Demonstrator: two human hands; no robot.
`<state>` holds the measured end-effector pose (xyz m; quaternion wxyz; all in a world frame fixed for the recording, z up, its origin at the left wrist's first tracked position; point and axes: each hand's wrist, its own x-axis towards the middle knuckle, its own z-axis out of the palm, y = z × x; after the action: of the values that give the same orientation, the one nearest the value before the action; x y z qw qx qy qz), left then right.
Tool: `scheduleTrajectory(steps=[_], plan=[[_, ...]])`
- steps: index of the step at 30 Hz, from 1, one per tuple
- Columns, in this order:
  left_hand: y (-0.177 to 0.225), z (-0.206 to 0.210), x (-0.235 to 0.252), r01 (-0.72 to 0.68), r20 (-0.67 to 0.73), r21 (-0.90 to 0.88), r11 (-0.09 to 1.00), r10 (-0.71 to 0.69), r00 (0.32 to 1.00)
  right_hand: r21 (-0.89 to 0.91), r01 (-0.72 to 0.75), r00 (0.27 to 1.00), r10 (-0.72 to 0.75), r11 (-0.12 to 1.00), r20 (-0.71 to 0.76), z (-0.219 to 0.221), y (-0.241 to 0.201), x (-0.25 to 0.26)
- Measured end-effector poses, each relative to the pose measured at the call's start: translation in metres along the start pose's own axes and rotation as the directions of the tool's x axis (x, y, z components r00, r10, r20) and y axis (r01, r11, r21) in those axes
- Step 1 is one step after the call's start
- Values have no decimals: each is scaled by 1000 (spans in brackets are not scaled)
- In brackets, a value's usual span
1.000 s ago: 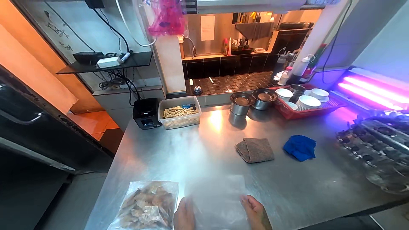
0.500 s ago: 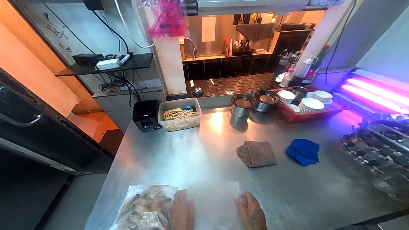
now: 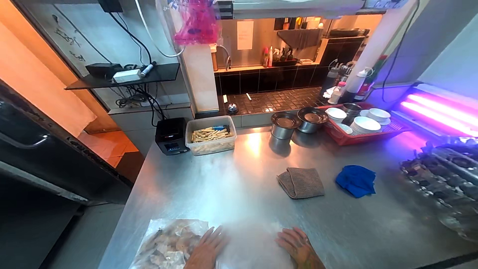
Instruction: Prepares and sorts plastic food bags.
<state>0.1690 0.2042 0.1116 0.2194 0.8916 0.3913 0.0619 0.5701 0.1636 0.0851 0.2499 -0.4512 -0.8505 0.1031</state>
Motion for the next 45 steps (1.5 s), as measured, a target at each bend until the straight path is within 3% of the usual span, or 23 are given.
scheduleTrajectory(steps=[1,3,4,5,7,9,10,11,12,14,16,18,20,23,25,28,31,34,37,39,42,44,45], plan=[[3,-6,4,25,-64,-111,993,-32,997,53,-25,998,28,998,-55,-1,-1,10],[22,-28,15,196,-103,-410,891,-259,960,275,-152,971,195,949,-136,-6,-11,32],[30,-38,24,328,-56,-500,801,-408,911,375,-268,936,331,887,-115,-10,-17,44],[32,-42,34,436,15,-566,700,-519,855,437,-426,880,475,792,-3,-18,-24,55],[32,-38,47,592,142,-618,517,-667,731,380,-731,678,669,567,305,-31,-28,77],[36,-27,49,693,216,-607,389,-759,614,176,-862,504,764,475,403,-33,-27,85],[44,-24,45,733,223,-566,377,-786,577,69,-881,456,804,468,382,-34,-30,83],[54,-22,38,752,181,-515,412,-805,565,-4,-868,473,830,496,295,-34,-33,76],[65,-20,29,743,84,-465,481,-811,578,-29,-824,556,818,565,146,-34,-40,67],[85,-13,14,635,-215,-334,696,-713,668,-24,-644,763,640,765,-93,-33,-51,48],[94,4,14,409,-376,-143,902,-431,820,-49,-390,919,385,919,-89,-21,-58,40],[97,32,26,247,-309,24,969,-228,924,-112,-199,979,202,974,16,6,-63,42],[93,50,40,266,-294,115,957,-223,930,-176,-160,983,174,971,64,28,-59,52],[105,51,46,328,-307,52,943,-297,904,-154,-212,969,229,965,97,32,-70,61],[99,47,37,313,-343,25,950,-285,895,-117,-156,975,172,981,139,26,-67,54],[80,27,38,319,-463,6,948,-280,841,-103,-72,997,72,992,3,26,-45,53],[68,26,68,313,-443,83,946,-247,862,-133,-109,989,94,985,-110,33,-46,81],[44,36,80,380,-332,13,925,-354,874,-179,-206,978,209,962,0,47,-36,96],[30,37,80,332,-365,-159,930,-368,855,-1,-308,940,304,952,152,40,-26,105],[25,37,76,312,-450,-284,907,-413,792,121,-403,914,391,907,110,29,-16,100],[39,17,54,400,-607,-345,849,-527,596,136,-548,811,564,825,-153,5,-13,78],[59,4,38,537,-565,-361,763,-637,524,137,-683,683,694,717,-225,-12,-28,63],[67,-2,35,617,-463,-373,693,-715,524,148,-754,613,766,640,-193,-18,-36,59]])
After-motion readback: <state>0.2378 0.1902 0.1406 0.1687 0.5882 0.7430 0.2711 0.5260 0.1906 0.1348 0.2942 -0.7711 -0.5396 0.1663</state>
